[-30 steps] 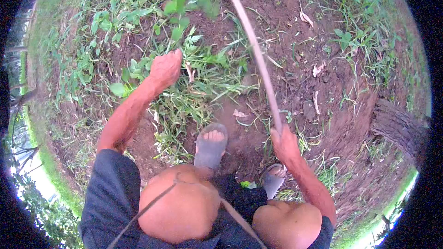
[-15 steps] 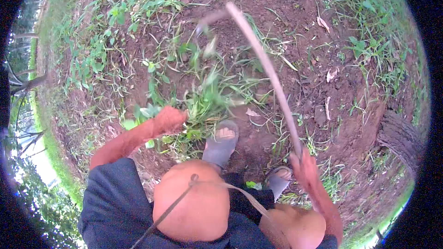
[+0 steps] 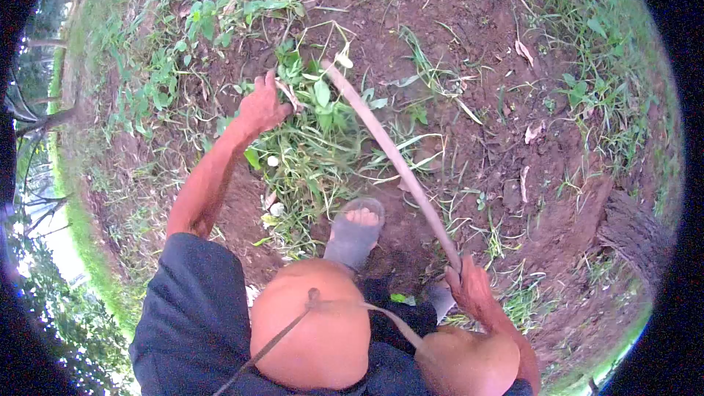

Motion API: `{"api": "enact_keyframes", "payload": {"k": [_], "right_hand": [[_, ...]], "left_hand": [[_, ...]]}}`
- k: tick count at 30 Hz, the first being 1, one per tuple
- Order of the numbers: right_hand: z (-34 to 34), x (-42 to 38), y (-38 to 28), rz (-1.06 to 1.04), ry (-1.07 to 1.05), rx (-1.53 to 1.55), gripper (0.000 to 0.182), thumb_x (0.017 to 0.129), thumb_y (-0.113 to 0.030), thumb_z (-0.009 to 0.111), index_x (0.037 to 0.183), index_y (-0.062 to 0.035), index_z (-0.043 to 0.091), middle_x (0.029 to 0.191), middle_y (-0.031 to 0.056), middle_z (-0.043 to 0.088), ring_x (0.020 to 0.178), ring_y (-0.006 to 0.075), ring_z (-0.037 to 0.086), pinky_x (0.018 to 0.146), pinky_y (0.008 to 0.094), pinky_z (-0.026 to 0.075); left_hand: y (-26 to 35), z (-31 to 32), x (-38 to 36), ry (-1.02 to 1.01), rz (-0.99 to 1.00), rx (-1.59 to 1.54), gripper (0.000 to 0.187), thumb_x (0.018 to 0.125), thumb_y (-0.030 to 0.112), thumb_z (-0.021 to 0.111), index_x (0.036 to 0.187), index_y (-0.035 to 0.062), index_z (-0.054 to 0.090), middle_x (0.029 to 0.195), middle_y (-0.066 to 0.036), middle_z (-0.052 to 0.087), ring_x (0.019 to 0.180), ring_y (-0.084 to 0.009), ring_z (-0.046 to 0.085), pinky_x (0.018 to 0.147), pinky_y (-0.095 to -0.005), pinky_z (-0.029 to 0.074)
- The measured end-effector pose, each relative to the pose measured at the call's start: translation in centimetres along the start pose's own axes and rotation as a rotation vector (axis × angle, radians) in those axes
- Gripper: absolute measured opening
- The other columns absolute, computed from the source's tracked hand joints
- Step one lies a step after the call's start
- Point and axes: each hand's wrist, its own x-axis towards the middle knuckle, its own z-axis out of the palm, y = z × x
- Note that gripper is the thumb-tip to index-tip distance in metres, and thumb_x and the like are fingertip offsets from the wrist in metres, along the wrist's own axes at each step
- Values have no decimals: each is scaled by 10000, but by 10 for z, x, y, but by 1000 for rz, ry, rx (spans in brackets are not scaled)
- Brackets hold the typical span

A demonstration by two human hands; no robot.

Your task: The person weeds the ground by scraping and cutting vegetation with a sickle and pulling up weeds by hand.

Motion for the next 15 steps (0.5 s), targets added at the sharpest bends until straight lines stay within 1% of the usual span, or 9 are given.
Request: {"api": "enact_keyframes", "payload": {"k": [2,3,5,6,7,9,11,13,15], "right_hand": [[-3,25,-23,39,69,106,360,926,-281,609,1059,25,473,772,324,623,765,516,631,624,574,495],[-5,41,-33,35,71,112,360,926,-281,609,1059,25,473,772,324,623,765,516,631,624,574,495],[-5,66,-45,25,112,44,372,929,-298,608,1068,22,478,779,324,626,765,524,627,631,585,491],[-1,65,-43,28,114,52,372,929,-298,608,1068,22,478,779,324,626,765,524,627,631,585,491],[1,64,-40,27,111,45,385,926,-309,612,1077,18,475,783,323,627,761,528,624,633,586,490],[-3,58,-26,24,114,28,399,924,-321,615,1086,14,473,787,322,628,757,532,621,634,588,490],[-5,31,2,93,36,4,431,915,-353,622,1086,14,474,785,306,637,766,512,636,644,567,503],[-3,9,16,129,37,10,440,912,-382,617,1060,15,499,787,285,646,774,474,657,660,523,516],[1,-7,28,86,176,118,445,916,-397,606,1057,16,520,776,258,646,761,427,664,671,483,514]], "left_hand": [[-11,8,10,-162,-7,78,563,823,280,661,1295,38,473,1240,-277,542,974,-467,627,807,-512,537],[-22,18,12,-159,-6,85,563,823,280,661,1295,38,473,1240,-277,542,974,-467,627,807,-512,537],[-37,29,11,-129,180,-52,420,853,283,621,1211,82,533,1037,-244,641,933,-434,641,770,-503,531],[-14,7,3,-224,46,17,349,864,258,598,1179,112,556,884,-220,666,889,-415,646,747,-490,521],[-16,9,0,-224,55,21,349,864,258,598,1179,112,556,884,-220,666,889,-415,646,747,-490,521],[-21,14,-9,-296,307,-21,315,860,258,604,1117,80,567,888,-225,669,842,-436,642,722,-504,518],[9,-16,-20,-304,259,-30,361,882,347,590,1131,89,631,873,-221,682,826,-385,677,730,-477,541],[36,-31,-32,-630,555,181,307,877,305,576,1035,51,640,850,-214,682,818,-360,685,709,-452,554],[52,6,-63,-641,677,102,281,836,292,632,994,61,608,807,-189,646,792,-345,673,656,-443,548]]}}
